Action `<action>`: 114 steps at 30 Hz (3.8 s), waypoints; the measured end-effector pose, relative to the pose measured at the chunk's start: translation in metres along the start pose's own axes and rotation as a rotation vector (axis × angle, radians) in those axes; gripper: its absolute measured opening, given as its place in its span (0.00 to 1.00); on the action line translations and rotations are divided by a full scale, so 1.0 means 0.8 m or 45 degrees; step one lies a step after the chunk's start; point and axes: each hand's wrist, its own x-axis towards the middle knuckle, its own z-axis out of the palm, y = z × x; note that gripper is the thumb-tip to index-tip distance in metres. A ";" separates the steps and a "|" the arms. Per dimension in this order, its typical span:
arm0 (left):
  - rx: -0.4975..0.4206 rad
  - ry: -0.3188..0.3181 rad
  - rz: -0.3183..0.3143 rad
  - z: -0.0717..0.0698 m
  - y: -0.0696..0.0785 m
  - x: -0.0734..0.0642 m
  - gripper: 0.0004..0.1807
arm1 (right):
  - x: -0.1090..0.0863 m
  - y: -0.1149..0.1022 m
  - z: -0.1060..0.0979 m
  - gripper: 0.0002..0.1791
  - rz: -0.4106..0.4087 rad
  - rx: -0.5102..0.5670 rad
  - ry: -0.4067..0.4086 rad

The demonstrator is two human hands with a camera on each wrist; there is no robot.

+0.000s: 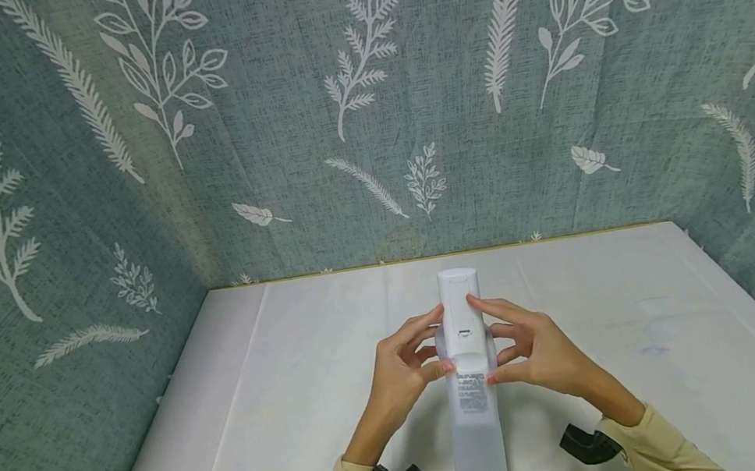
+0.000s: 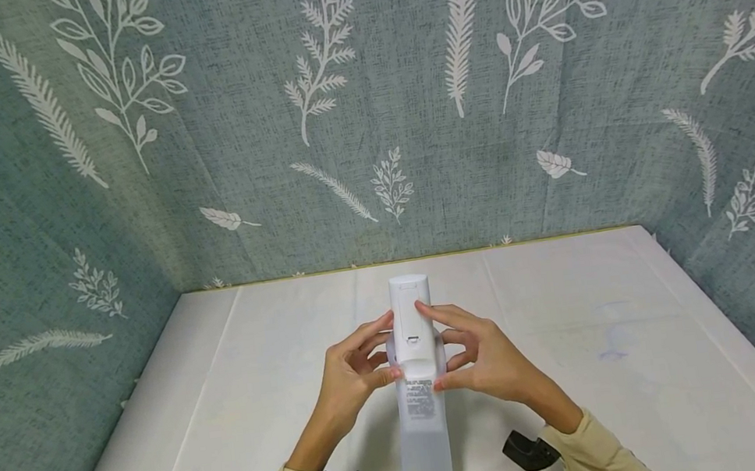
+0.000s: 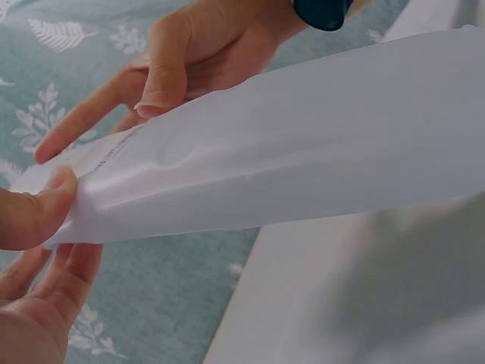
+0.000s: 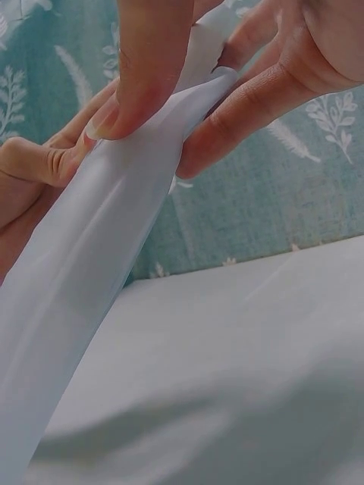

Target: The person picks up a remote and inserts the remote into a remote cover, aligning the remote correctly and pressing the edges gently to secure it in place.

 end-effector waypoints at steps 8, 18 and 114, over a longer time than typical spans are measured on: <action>-0.005 0.008 0.008 0.000 0.001 -0.001 0.37 | 0.000 0.000 0.001 0.50 0.021 0.003 0.002; -0.011 0.032 0.008 -0.001 0.002 -0.002 0.35 | 0.002 0.000 0.002 0.50 0.017 0.017 0.000; 0.008 -0.041 0.039 -0.006 0.009 -0.005 0.39 | 0.010 -0.003 0.008 0.52 -0.077 0.045 -0.014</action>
